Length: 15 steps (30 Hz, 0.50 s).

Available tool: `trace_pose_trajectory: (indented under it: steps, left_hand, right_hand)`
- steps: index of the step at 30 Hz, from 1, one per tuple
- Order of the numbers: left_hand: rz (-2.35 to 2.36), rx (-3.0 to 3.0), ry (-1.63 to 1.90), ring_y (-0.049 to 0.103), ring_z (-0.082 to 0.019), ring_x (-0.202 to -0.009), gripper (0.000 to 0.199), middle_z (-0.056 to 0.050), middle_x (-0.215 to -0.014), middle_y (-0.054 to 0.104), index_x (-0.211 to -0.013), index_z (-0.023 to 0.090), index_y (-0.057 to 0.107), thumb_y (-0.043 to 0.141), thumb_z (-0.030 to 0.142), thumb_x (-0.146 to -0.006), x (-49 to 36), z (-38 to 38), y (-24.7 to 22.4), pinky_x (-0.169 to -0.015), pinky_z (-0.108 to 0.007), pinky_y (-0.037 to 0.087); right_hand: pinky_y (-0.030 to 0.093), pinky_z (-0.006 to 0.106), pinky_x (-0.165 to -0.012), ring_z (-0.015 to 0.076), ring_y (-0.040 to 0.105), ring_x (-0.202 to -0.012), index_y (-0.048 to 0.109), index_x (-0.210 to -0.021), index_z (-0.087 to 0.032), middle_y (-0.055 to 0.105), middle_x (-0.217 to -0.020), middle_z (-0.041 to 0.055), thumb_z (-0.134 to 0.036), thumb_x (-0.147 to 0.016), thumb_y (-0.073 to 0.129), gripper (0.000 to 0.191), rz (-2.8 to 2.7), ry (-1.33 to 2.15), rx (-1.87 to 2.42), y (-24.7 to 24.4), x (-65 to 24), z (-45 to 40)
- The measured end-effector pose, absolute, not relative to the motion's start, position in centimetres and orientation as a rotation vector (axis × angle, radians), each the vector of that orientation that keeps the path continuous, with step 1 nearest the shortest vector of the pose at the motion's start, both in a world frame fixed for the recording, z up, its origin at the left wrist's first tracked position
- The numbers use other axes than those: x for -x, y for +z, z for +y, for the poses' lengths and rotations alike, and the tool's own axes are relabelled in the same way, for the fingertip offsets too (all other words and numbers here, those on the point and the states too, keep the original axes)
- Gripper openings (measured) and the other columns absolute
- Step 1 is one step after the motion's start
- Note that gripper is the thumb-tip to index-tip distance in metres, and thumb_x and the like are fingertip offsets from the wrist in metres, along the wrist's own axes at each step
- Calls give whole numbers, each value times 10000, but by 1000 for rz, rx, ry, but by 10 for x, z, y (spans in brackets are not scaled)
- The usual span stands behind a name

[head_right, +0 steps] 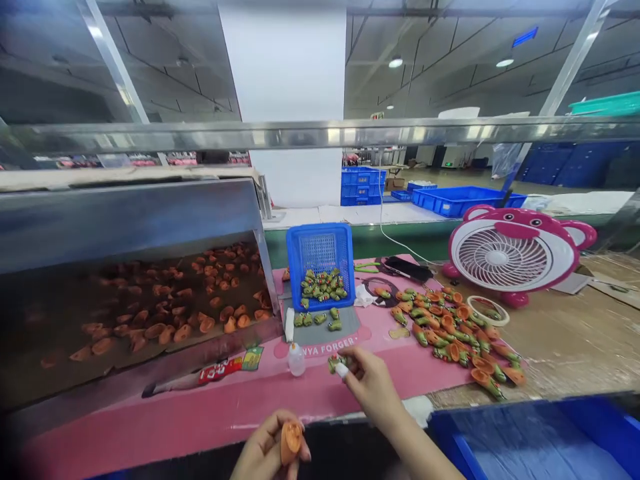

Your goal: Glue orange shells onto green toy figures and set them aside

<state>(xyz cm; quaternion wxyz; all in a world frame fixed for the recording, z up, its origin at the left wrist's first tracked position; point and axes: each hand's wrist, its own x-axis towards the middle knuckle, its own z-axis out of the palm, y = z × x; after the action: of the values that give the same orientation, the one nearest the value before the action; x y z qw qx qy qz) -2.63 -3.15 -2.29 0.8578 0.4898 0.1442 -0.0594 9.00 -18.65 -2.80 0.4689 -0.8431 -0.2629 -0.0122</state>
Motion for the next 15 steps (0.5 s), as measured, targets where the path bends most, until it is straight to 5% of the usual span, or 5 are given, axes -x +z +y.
trace_pose_trajectory:
  steps: [7,15]
  left_hand:
    - [165,-1178,-219,441,-51,-393,101,1,-576,601,-747,150,475,524,235,-723,22,-35,10,-385,-155,299]
    - [115,-1282,-284,475,-73,-435,92,12,-571,562,-750,145,479,501,228,-719,20,-38,17,-410,-176,336]
  right_hand:
    - [432,204,-531,102,523,-597,545,-960,-222,575,-725,7,-188,-734,596,234,-906,-240,1880,38,-31,-198]
    - [465,196,-599,115,560,-699,499,-1053,-195,582,-792,43,-120,-744,581,328,-1146,-332,2001,36,-13,-206]
